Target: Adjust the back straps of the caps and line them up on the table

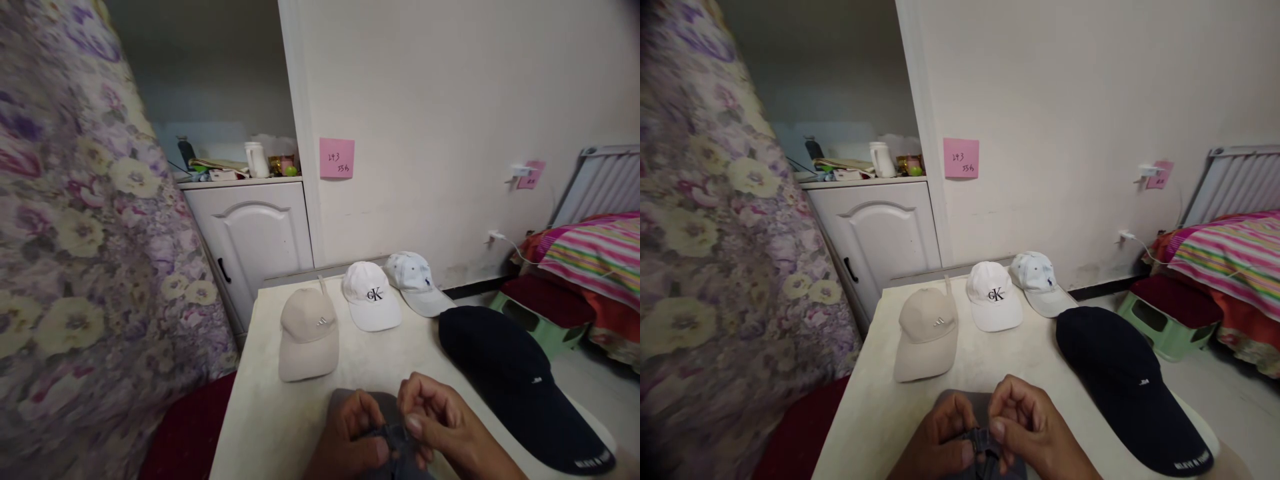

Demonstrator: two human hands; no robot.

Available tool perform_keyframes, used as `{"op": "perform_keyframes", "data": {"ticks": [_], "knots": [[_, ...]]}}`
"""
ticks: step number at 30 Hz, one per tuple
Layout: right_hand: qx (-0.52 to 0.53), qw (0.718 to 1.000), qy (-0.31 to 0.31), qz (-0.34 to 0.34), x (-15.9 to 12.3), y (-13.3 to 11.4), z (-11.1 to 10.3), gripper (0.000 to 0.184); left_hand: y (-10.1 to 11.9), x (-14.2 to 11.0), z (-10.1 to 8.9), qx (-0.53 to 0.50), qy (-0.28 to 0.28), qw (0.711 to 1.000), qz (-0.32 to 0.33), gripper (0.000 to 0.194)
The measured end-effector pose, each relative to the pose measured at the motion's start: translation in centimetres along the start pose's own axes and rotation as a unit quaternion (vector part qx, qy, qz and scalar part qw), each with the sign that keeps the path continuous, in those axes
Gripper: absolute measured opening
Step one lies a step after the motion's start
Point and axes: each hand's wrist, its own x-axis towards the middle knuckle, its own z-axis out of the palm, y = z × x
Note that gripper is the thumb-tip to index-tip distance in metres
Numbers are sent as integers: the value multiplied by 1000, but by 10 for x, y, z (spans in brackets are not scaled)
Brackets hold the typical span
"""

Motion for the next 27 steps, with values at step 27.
{"op": "perform_keyframes", "data": {"ticks": [27], "knots": [[-81,996,18,43,1,-5,4,18,-1,1,6,-37,52,997,-49,31]]}}
